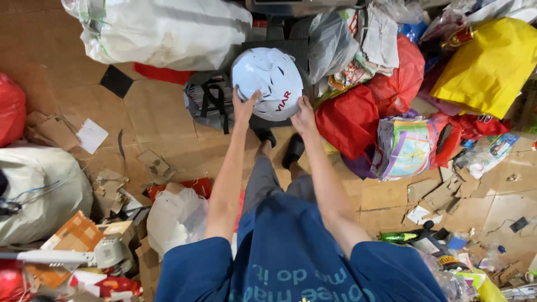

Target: The person places a white bicycle helmet on a digital scale and operates the keypad to record the weight. They then pick up a small notebook and a blue pen, writing down the recorded information while standing in a cluttered room filled with bags and papers.

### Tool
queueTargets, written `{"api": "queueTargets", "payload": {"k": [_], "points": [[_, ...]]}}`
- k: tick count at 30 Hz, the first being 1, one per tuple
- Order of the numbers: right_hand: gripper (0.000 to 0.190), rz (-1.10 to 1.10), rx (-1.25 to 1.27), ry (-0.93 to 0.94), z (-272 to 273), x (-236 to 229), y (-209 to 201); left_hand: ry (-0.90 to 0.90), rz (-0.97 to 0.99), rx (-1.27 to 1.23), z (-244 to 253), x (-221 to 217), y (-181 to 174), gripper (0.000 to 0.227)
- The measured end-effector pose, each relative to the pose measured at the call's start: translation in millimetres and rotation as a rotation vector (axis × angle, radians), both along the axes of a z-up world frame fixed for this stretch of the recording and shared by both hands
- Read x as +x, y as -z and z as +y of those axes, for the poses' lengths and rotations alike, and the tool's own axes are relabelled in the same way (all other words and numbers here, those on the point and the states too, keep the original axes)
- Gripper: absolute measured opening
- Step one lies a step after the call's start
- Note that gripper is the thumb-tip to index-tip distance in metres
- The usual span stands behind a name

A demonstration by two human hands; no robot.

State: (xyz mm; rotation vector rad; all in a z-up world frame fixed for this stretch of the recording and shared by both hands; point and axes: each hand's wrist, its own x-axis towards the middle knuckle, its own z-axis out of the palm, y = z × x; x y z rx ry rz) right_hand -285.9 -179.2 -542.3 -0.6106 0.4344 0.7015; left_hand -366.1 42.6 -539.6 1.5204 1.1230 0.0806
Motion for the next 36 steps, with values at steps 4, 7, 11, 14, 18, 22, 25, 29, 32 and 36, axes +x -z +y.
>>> {"api": "queueTargets", "payload": {"k": [4,7,11,14,18,22,25,29,32,36], "points": [[0.034,0.233,-0.055,0.125,5.7,12.1,37.5,0.391,-0.045,0.206,-19.4,26.2,-5.4,0.122],[0.034,0.372,-0.086,0.234,2.4,-1.2,79.0,0.572,-0.014,0.179,-44.5,27.0,-24.0,0.129],[0.046,0.388,0.031,0.279,-29.7,-20.9,116.1,0.677,0.115,0.109,-64.3,24.8,-47.4,0.125],[0.041,0.421,-0.109,0.226,-54.3,-47.4,155.0,0.629,0.008,0.164,-85.4,1.3,-24.0,0.114],[0.025,0.539,-0.426,0.116,-55.7,-65.5,199.2,0.614,-0.007,0.096,-87.3,-18.7,-0.8,0.117],[0.029,0.456,-0.406,0.078,-62.1,-77.1,189.5,0.835,0.16,0.065,-80.2,-26.6,-5.6,0.11],[0.051,0.257,-0.928,-0.342,-44.2,-51.9,86.0,0.639,0.052,0.021,-69.9,-19.1,-38.4,0.107],[0.062,-0.409,-1.314,-0.478,-50.2,-42.7,66.4,0.571,-0.11,0.137,-66.5,-18.1,-72.3,0.108],[0.073,-0.741,-1.397,-0.562,-22.6,-7.6,-25.6,0.556,-0.137,0.202,-61.8,-2.2,-106.7,0.109],[0.079,-1.125,-1.468,-0.512,8.4,25.8,-99.2,0.517,-0.283,0.341,-53.9,26.1,-153.2,0.114]]}}
